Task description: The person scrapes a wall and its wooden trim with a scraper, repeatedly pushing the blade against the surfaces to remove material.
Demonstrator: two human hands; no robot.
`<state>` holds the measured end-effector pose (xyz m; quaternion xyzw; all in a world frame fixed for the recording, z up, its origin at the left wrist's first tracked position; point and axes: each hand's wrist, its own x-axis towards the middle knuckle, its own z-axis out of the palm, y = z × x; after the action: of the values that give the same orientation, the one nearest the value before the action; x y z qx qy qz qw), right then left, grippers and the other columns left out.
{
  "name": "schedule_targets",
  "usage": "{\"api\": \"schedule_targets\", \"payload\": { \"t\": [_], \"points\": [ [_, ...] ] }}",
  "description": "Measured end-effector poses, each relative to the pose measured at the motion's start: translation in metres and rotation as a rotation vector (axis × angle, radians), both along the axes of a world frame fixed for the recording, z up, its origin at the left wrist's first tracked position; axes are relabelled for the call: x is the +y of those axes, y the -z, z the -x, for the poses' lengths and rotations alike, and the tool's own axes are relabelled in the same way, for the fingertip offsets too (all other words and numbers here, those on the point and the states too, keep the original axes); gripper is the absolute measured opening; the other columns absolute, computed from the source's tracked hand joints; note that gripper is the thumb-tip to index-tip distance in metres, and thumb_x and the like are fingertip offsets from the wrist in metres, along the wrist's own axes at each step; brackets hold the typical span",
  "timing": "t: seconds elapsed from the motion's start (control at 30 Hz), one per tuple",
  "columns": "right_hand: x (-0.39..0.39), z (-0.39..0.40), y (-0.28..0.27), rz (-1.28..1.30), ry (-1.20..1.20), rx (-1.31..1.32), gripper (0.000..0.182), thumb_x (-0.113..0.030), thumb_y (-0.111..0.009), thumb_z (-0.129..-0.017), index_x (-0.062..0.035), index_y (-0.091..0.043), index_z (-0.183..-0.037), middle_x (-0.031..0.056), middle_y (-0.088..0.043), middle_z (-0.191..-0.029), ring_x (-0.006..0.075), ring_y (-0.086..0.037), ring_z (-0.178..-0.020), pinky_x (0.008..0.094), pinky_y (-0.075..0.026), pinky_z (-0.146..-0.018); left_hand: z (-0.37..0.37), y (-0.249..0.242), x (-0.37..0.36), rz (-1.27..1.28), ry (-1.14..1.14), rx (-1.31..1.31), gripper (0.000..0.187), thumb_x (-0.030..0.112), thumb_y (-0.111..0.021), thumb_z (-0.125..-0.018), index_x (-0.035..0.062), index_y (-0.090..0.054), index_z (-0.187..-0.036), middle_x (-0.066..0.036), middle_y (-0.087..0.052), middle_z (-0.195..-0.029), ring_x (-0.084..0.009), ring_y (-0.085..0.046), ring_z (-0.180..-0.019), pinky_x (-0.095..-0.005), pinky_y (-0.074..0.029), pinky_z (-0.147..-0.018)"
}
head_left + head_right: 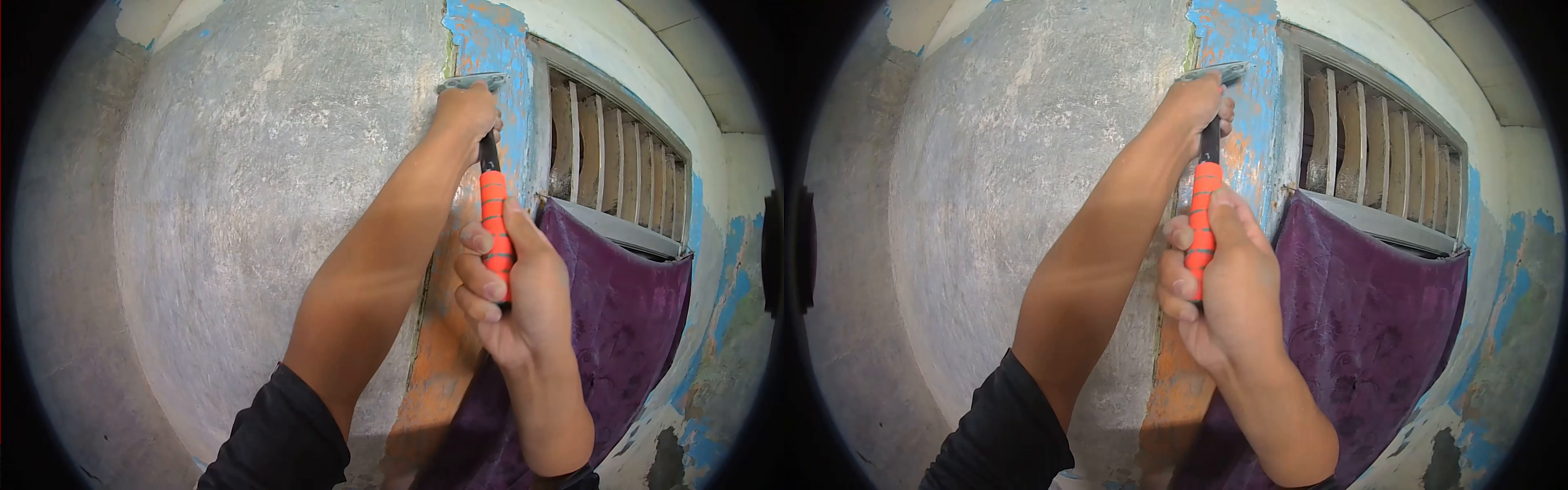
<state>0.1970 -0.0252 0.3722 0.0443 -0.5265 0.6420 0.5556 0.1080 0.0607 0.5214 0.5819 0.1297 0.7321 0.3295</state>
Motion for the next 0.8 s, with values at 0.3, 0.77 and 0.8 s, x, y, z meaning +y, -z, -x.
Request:
{"api": "schedule_targets", "payload": {
  "t": [0.3, 0.77, 0.8],
  "points": [
    [0.003, 0.010, 0.003, -0.016, -0.024, 0.010, 0.022, -0.028, -0.036, -0.104, -0.0157, -0.040, -0.121, 0.0044, -0.050, -0.077, 0.0098, -0.041, -0.045, 0.0234, -0.028, -0.035, 0.006, 0.001, 0.003, -0.007, -0.053, 0.036, 0.025, 0.026, -0.044, -0.100, 0.0020, -0.046, -0.094, -0.007, -0.052, -0.067, -0.0105, -0.044, -0.049, -0.0249, -0.039, -0.041],
    [0.001, 0.013, -0.001, -0.024, 0.005, -0.011, 0.016, -0.027, -0.035, -0.104, -0.0162, -0.038, -0.116, 0.0038, -0.050, -0.078, 0.0096, -0.041, -0.045, 0.0235, -0.028, -0.036, 0.012, -0.006, 0.003, -0.009, -0.067, 0.070, 0.022, 0.027, -0.045, -0.100, 0.0057, -0.044, -0.094, -0.003, -0.049, -0.063, -0.0086, -0.043, -0.048, -0.0230, -0.037, -0.041],
    [-0.001, 0.013, -0.006, -0.012, 0.012, -0.008, 0.016, -0.027, -0.035, -0.104, -0.0162, -0.038, -0.115, 0.0037, -0.050, -0.078, 0.0097, -0.041, -0.045, 0.0236, -0.028, -0.035, 0.010, -0.008, 0.000, 0.003, -0.072, 0.067, 0.022, 0.027, -0.044, -0.100, 0.0057, -0.044, -0.094, -0.003, -0.049, -0.063, -0.0088, -0.043, -0.048, -0.0231, -0.037, -0.041]
  ]
}}
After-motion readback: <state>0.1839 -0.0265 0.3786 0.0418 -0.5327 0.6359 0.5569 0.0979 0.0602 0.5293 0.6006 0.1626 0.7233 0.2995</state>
